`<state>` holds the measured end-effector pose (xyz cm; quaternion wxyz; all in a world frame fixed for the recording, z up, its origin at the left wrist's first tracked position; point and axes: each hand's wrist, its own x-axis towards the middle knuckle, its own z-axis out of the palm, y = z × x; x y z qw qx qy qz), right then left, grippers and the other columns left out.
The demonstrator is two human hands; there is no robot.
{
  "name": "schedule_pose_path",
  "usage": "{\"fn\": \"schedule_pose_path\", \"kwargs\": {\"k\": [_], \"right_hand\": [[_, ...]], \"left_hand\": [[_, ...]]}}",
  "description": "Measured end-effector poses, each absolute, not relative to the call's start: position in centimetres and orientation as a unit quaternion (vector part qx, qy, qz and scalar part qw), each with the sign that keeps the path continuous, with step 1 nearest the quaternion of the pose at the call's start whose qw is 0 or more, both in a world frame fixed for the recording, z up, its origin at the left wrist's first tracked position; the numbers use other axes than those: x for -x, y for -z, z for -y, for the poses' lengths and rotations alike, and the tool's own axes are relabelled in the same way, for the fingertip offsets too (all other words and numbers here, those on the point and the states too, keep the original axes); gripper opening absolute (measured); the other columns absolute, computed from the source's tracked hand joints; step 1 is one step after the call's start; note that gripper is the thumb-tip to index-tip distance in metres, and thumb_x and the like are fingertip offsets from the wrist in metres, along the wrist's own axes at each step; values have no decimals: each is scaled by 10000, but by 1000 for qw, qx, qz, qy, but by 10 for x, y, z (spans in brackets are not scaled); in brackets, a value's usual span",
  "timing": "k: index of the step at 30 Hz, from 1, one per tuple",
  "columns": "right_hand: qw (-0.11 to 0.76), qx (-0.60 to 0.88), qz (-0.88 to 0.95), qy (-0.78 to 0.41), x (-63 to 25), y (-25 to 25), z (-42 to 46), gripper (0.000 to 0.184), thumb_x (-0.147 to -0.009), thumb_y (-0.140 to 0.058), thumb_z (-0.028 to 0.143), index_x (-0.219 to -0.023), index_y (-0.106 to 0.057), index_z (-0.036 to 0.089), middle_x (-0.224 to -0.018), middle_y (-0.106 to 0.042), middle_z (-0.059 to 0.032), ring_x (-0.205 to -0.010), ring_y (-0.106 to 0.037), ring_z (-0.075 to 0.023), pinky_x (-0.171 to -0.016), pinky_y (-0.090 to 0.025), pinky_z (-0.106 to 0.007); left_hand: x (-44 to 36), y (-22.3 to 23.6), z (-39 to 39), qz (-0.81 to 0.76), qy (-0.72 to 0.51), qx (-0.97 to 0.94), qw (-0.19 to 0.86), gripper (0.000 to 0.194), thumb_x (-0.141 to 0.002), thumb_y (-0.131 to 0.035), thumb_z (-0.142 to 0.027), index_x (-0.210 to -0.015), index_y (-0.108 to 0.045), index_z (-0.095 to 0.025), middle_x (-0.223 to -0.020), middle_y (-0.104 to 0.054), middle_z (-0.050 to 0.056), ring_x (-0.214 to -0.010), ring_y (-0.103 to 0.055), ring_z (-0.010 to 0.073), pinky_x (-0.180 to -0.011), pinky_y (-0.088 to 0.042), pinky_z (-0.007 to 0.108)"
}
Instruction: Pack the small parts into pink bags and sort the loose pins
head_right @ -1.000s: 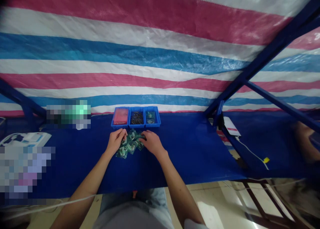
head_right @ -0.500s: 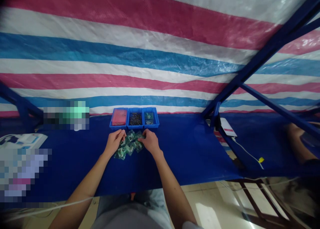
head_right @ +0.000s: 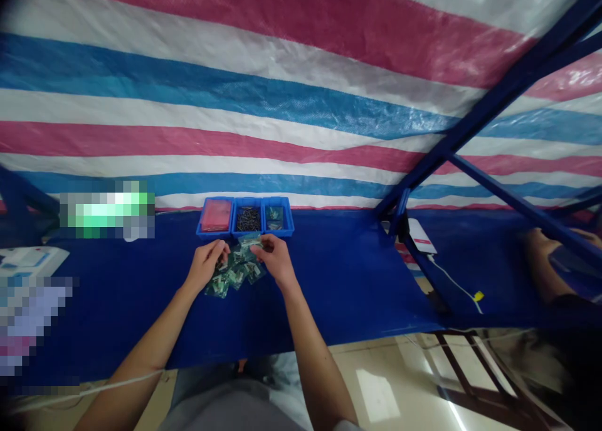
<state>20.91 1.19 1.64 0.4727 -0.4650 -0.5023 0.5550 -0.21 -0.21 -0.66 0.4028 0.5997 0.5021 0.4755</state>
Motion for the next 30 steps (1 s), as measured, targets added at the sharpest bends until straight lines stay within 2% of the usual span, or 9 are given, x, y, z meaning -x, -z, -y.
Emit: {"fn": "schedule_pose_path", "kwargs": {"k": [6,12,14,17,20,25,30], "right_hand": [[437,427,490,-621,-186,-11,-7,461,-656,-821,539,-856,-586,196,-736,-659,2,-576,-637,-153,-555,-524,-276],[426,382,528,-627,-178,-11,-10,431,-748,-749,584,-851,-568,206,-712,-626,12,-596,-648,-158,-592,-533,-281],[417,378,557,-611,-179,-8,-13,405,-786,-721,578,-852,-573,207,-676,-597,25,-571,-617,-145,-565,-504,-264],[391,399,604,-568,-182,-2,-15,383,-858,-642,583,-832,-585,205,-609,-532,40,-520,-520,-118,-516,-426,-239],[393,416,625,-531,-184,4,-15,401,-874,-620,588,-781,-580,200,-597,-476,43,-530,-442,-109,-505,-360,-233],[429,435,621,-492,-182,8,-12,457,-881,-619,578,-663,-483,200,-607,-374,43,-576,-372,-108,-542,-312,-240],[415,425,640,-488,-185,7,-10,438,-901,-591,578,-711,-504,193,-635,-402,39,-597,-375,-107,-556,-304,-239]], "left_hand": [[2,4,2,-492,-457,-628,394,401,-971,-487,-461,-736,-619,-165,-624,-600,-3,-586,-538,129,-608,-407,232],[1,3,3,-518,-436,-653,339,401,-927,-568,-430,-626,-493,-175,-547,-417,-39,-532,-395,110,-538,-289,242],[2,4,3,-516,-440,-656,332,409,-927,-568,-416,-609,-474,-175,-550,-393,-37,-538,-381,110,-542,-283,245],[1,5,2,-513,-440,-661,327,375,-924,-574,-400,-632,-525,-170,-562,-417,-33,-544,-388,113,-545,-284,246],[0,5,2,-512,-440,-665,318,382,-922,-580,-402,-626,-540,-163,-565,-432,-34,-546,-394,108,-554,-290,243],[-2,4,2,-511,-438,-671,312,416,-914,-596,-390,-589,-486,-156,-551,-381,-42,-543,-359,91,-554,-273,235],[-3,6,1,-522,-453,-655,304,396,-900,-616,-399,-607,-518,-152,-543,-394,-46,-531,-358,86,-537,-280,229]]}}
